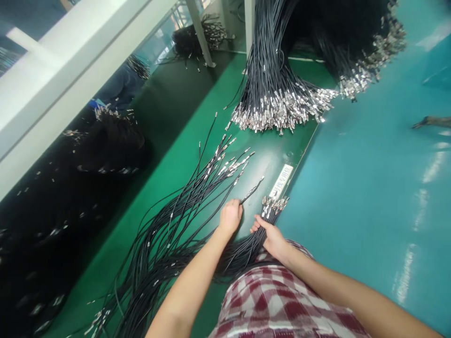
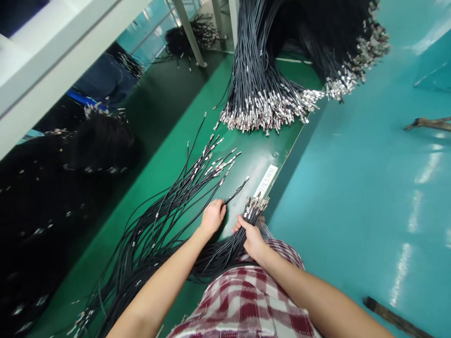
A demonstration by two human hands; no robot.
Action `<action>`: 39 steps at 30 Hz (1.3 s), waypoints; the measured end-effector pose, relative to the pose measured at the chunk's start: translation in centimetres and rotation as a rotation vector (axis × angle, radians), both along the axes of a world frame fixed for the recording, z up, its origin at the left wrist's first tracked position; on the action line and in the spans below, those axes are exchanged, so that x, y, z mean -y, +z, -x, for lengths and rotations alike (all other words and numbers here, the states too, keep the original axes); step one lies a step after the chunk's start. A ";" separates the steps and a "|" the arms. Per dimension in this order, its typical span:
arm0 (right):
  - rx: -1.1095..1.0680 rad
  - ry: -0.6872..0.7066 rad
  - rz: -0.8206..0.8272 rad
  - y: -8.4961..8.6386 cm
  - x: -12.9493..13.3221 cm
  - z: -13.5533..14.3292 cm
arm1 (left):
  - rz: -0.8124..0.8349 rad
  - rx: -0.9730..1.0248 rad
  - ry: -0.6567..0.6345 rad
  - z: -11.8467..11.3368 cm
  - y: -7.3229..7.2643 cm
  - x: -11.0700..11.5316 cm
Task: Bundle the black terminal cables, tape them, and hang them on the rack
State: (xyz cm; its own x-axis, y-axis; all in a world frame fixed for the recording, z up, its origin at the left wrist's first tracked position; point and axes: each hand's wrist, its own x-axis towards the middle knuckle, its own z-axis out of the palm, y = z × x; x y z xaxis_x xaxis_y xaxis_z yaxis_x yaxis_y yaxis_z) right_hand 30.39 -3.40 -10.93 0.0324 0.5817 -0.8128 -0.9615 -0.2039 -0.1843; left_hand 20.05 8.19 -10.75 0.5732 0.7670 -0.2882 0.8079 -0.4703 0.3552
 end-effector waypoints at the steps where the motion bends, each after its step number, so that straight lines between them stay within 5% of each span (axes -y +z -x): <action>1: -0.004 -0.008 -0.004 0.1 0.0 0.0 | 0.010 0.059 0.032 0.3 0.5 0.2; 7: 0.007 -0.026 -0.058 0.3 -0.2 0.0 | 0.335 0.356 0.138 1.9 3.4 4.1; 11: 0.030 -0.014 -0.003 0.3 0.0 0.1 | 0.576 0.489 0.413 2.4 3.5 5.6; 15: 0.006 0.028 -0.029 0.4 0.2 0.0 | 0.554 0.613 0.604 2.3 3.3 5.2; 22: -0.055 -0.039 -0.016 0.7 0.1 -0.3 | 0.298 0.475 0.438 1.7 5.3 3.3; 27: 0.058 0.067 -0.113 1.6 0.2 -0.1 | 0.307 0.333 0.204 -3.7 6.9 2.6; 31: 0.088 0.099 -0.128 1.5 0.4 0.0 | 0.352 0.223 0.091 -6.3 5.7 1.7; 33: 0.074 0.116 -0.086 1.0 0.4 0.0 | 0.365 0.182 0.118 -5.4 4.2 1.0; 36: 0.066 0.121 0.020 0.1 0.4 -0.1 | 0.136 0.081 0.127 -2.3 2.0 0.6; 39: 0.106 0.116 0.088 -0.1 0.2 -0.1 | 0.086 0.022 0.070 0.6 1.4 1.6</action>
